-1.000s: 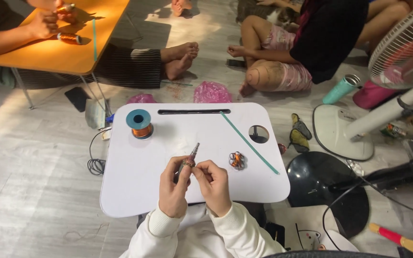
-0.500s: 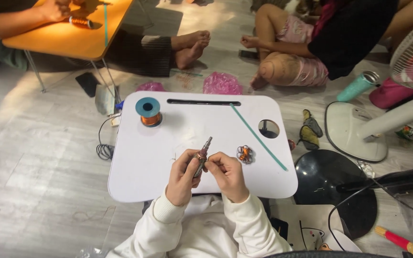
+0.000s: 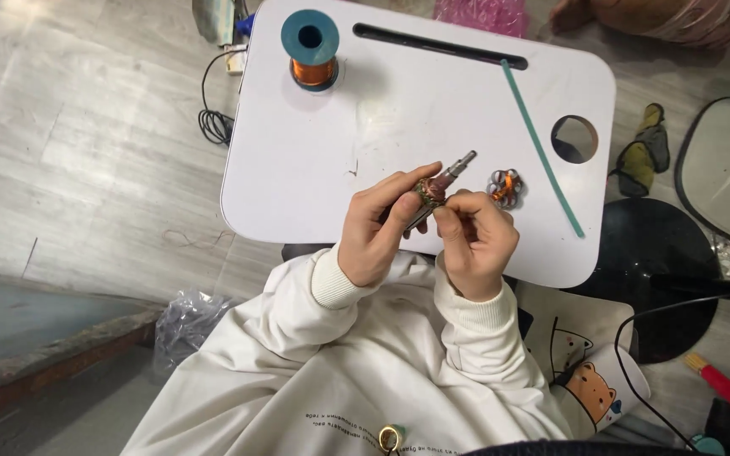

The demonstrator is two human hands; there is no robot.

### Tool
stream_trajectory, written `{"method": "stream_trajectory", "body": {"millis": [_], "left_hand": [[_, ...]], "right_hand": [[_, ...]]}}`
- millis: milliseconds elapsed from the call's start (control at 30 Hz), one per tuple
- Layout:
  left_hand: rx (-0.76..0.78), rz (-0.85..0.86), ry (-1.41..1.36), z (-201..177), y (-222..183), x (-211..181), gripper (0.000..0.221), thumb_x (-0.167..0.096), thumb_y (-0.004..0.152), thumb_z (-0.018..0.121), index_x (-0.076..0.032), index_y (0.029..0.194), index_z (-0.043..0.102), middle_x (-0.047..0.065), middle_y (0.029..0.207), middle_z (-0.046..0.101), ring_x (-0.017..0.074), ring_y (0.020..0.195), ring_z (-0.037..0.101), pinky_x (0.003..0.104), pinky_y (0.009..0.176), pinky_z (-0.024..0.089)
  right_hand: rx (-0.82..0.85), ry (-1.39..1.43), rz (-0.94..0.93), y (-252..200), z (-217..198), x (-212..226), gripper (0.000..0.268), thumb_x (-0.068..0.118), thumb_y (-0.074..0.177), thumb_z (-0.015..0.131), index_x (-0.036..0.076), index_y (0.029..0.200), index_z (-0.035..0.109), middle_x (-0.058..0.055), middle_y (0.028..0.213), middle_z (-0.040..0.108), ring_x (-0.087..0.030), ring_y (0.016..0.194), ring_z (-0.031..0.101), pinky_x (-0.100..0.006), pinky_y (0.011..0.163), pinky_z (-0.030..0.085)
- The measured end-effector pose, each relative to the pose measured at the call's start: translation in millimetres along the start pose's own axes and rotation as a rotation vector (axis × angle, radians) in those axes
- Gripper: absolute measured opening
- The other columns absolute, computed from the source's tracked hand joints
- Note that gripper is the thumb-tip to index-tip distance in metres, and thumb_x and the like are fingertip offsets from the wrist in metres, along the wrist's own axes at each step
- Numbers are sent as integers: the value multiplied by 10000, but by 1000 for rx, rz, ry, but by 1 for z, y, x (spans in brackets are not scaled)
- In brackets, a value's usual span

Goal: Manually winding copper wire onto the slots of a motor armature while seated on the floor.

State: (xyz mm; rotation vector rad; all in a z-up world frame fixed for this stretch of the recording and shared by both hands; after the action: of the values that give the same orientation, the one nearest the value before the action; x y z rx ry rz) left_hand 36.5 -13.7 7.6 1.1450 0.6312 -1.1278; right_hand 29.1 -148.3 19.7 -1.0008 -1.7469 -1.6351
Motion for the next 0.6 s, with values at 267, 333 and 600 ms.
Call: {"method": "stream_trajectory", "body": {"millis": [267,333,600], "left_hand": [[3,-74,-136,0,-8,-1,356,-192,1017,529,54,1254,630,96,728,560,82,509,491,248,445,431],[12,-91,-137,1,-7,-1,354,-182,1011,526,64,1244,630,84,704,545,74,490,473,245,427,419],[70,-173,-188,-1,-10,2,334,-215,1019,502,23,1209,639,99,654,602,65,424,439,239,384,403]], "right_hand": [[-21,84,-51,-7,3,0,206,-38,921,666,-82,733,595,-95,492,502,-126,443,405,-256,433,363],[-19,103,-46,-7,1,-1,204,-45,916,668,-86,731,591,-99,489,497,-128,440,403,-259,433,359],[25,128,-89,-13,-2,-4,208,-52,938,654,-101,753,571,-119,533,464,-159,466,384,-288,443,375]]}}
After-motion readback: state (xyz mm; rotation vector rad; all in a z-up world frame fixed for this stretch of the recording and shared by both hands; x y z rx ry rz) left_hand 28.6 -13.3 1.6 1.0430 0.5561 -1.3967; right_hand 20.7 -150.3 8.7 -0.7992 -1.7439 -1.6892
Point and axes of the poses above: each hand's wrist, its own y-axis towards the middle knuckle, its own z-axis out of the palm, x = y × z, the point moved 4 cm from there along y, towards the middle knuckle
